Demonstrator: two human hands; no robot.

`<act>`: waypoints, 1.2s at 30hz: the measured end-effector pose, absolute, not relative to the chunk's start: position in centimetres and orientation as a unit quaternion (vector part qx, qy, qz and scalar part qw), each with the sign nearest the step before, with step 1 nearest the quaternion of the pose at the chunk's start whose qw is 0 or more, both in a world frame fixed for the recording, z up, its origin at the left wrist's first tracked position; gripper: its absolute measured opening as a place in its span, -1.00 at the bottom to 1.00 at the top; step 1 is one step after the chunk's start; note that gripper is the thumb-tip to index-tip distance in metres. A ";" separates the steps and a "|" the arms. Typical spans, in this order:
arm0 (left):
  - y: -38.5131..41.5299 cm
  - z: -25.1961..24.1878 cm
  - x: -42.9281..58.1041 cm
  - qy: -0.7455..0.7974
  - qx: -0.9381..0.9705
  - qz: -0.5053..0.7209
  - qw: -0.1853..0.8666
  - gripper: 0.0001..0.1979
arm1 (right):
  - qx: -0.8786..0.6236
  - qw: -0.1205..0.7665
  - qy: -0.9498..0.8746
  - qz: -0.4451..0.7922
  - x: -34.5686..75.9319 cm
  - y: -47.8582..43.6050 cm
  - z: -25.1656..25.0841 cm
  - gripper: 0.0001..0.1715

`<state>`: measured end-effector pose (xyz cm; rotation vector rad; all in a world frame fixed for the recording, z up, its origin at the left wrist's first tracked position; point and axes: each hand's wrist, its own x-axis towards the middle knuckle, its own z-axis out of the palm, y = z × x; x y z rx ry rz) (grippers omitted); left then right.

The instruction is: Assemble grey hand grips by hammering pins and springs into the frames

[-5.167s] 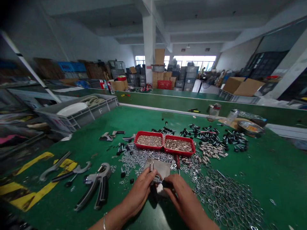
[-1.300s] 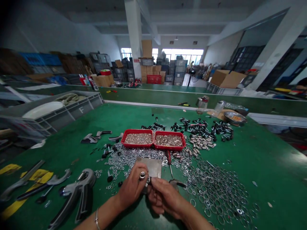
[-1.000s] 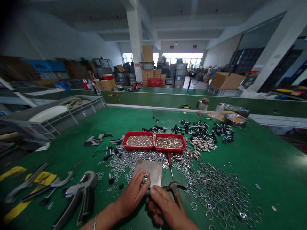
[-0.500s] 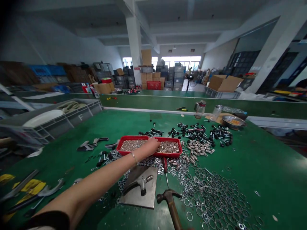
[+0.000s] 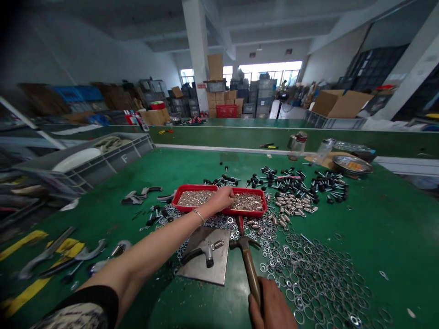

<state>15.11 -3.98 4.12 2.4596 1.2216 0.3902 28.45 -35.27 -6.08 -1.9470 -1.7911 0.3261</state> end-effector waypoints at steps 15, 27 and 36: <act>-28.9 1.4 4.4 0.361 0.788 0.225 0.445 -0.86 | -0.617 0.315 -0.658 0.294 22.3 -35.4 -0.4 -0.52; -17.0 -0.9 2.5 0.499 0.721 0.272 0.397 -0.89 | -0.733 0.177 -0.636 0.163 27.2 -33.5 -2.9 -0.56; -16.8 0.5 3.9 0.501 0.814 0.162 0.246 -0.87 | -0.663 0.257 -0.518 0.475 29.0 -30.4 0.4 -0.45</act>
